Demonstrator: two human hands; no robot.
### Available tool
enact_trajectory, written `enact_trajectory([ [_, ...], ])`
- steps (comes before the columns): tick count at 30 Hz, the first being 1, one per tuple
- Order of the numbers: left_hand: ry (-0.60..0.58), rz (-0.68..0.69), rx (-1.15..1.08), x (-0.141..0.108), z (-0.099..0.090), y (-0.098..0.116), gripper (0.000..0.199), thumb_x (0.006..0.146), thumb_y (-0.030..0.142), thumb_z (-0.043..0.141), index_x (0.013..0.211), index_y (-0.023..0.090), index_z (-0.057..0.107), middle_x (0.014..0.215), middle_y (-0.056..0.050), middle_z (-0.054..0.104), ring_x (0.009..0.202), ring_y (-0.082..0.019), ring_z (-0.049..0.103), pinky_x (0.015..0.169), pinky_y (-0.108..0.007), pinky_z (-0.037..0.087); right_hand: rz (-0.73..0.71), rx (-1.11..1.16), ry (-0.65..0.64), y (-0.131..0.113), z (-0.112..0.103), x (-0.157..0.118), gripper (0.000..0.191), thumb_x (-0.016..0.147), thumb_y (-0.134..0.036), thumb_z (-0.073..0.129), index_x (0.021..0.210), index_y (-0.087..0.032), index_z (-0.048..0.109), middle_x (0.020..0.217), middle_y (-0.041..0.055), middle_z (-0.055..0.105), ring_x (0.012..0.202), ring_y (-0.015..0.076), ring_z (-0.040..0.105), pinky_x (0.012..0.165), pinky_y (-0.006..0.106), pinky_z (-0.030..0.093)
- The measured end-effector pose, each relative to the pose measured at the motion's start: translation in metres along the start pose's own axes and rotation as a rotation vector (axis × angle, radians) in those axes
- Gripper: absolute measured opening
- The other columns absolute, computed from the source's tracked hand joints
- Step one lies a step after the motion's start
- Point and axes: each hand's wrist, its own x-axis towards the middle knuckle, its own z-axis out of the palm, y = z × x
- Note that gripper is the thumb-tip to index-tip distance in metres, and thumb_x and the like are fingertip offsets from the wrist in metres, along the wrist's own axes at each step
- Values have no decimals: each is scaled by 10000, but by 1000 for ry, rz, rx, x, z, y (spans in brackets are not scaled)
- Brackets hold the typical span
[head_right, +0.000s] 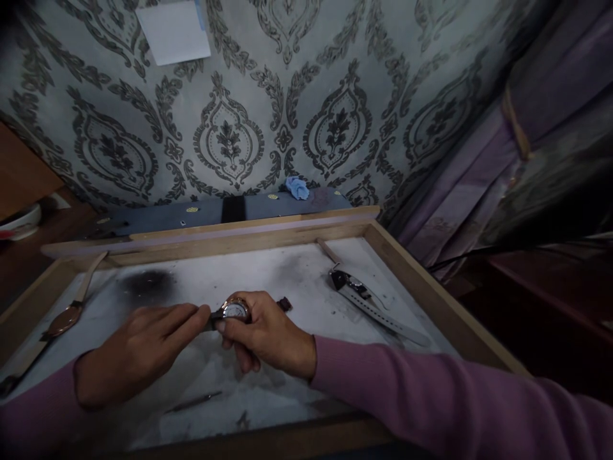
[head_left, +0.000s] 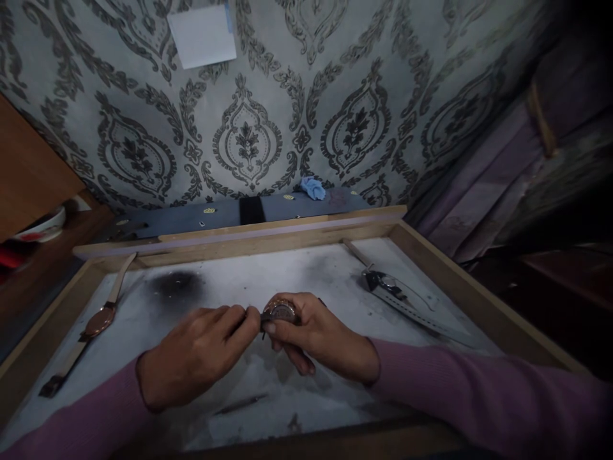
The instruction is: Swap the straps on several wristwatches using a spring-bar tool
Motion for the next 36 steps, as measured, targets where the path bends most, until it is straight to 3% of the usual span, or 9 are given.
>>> enact_trajectory([
  [5, 9, -52, -63, -2, 0, 0, 339, 953, -7, 205, 1082, 106, 498, 740, -32, 661, 524, -142, 612, 446, -269, 462, -7, 8, -8, -2, 0, -1, 285, 792, -349, 713, 706, -167, 511, 408, -102, 501, 280, 28, 418, 280, 103, 322],
  [11, -37, -21, -13, -5, -1, -1, 331, 923, -15, 259, 1125, 96, 496, 775, -47, 663, 565, -166, 621, 505, -294, 473, -10, -9, -14, -2, 0, -1, 291, 775, -354, 732, 720, -156, 525, 418, -97, 504, 287, 31, 426, 282, 107, 323],
  [18, -30, -102, -144, -4, -2, 0, 319, 917, -24, 255, 1048, 163, 478, 693, 4, 646, 483, -162, 601, 440, -286, 420, 2, -3, -25, 0, 0, 0, 292, 784, -352, 725, 697, -161, 522, 379, -98, 491, 277, 35, 420, 278, 105, 328],
  [27, -12, -250, -430, -6, 8, 3, 206, 1014, 150, 338, 975, 156, 540, 692, -4, 644, 517, -139, 600, 472, -253, 411, -5, 44, -7, 4, -2, 1, 301, 777, -369, 726, 707, -155, 527, 449, -87, 520, 284, 26, 424, 271, 108, 323],
  [36, -37, -317, -524, 1, 6, 4, 364, 1047, 293, 309, 864, 144, 586, 606, 18, 606, 480, -108, 582, 475, -228, 392, 20, 8, -16, 4, -2, 0, 286, 792, -361, 707, 706, -161, 523, 398, -95, 504, 270, 33, 413, 271, 108, 323],
])
